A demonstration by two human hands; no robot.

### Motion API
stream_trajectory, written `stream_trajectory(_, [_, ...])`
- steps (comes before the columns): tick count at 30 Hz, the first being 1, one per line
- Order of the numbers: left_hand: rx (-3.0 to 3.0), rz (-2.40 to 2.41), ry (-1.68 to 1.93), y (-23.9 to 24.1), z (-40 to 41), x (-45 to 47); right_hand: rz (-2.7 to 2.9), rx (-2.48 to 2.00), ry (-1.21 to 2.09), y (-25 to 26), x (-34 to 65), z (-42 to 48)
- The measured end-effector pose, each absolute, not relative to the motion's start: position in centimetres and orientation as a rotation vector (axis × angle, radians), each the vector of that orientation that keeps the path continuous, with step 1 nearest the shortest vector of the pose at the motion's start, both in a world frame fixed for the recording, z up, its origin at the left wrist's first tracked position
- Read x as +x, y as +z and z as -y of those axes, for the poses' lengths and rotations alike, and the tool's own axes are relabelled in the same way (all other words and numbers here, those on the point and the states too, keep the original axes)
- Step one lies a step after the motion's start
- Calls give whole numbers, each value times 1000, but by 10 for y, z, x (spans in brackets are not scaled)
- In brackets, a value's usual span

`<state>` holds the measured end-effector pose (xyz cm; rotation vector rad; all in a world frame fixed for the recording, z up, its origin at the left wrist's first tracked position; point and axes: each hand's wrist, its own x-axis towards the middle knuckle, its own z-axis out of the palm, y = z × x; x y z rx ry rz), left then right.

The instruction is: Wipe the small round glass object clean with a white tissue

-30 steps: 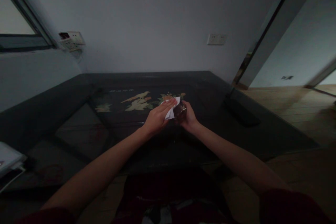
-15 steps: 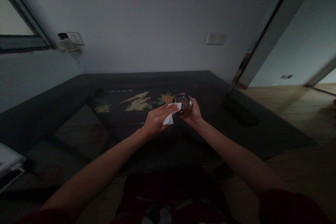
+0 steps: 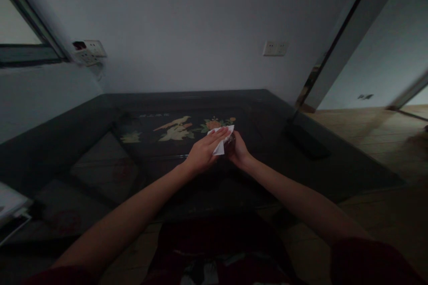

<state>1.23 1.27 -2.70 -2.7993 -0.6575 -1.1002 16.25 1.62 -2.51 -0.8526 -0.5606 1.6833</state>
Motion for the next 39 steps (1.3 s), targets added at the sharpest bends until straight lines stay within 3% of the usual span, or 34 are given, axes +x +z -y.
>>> stream_trajectory(10, [-2770, 893, -1177, -33, -23, 3, 616, -942, 1701, -17, 169, -15])
stream_trajectory(21, [-2762, 643, -1320, -34, -20, 1, 569, -793, 1690, 1, 181, -19])
stream_trajectory(39, [-2799, 450, -1034, -23, -1, 17, 397, -783, 1646, -18, 166, -20])
